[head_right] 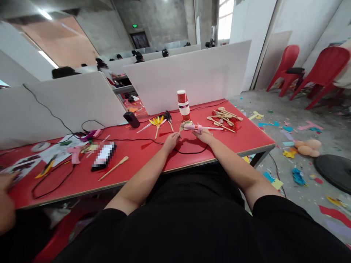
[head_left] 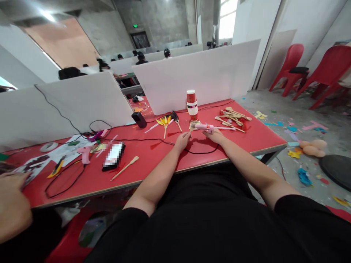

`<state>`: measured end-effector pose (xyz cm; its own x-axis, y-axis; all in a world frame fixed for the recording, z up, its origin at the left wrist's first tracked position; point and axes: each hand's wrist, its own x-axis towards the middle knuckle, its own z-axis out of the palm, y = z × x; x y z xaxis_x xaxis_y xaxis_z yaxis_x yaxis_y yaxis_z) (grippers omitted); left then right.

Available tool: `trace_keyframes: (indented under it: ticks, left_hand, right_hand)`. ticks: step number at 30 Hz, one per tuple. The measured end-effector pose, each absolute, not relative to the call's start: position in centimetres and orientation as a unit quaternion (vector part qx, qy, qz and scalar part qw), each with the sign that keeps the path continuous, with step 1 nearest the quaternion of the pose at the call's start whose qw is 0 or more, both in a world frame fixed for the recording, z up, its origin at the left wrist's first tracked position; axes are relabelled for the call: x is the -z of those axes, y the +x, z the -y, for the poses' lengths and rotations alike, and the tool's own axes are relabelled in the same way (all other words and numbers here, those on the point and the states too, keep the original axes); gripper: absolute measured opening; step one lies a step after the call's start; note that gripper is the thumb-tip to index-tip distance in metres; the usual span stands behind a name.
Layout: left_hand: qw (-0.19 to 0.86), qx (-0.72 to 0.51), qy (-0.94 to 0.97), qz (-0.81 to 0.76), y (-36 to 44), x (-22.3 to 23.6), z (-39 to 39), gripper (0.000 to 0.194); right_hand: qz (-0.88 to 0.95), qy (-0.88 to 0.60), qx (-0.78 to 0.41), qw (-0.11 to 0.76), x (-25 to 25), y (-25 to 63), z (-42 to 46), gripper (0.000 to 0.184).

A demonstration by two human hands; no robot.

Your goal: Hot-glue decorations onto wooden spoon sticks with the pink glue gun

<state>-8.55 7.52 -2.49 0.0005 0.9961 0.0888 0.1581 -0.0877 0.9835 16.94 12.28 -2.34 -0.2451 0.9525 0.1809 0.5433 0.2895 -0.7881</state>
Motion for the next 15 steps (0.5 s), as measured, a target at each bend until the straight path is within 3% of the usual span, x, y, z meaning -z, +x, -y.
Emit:
trace_keyframes:
  ticks: [15]
  left_hand:
    - [0.478, -0.499, 0.516, -0.506, -8.81, 2.63, -7.84, 0.054]
  right_hand:
    - [0.727, -0.448, -0.294, 0.429, 2.11, 16.81, -12.37, 0.040]
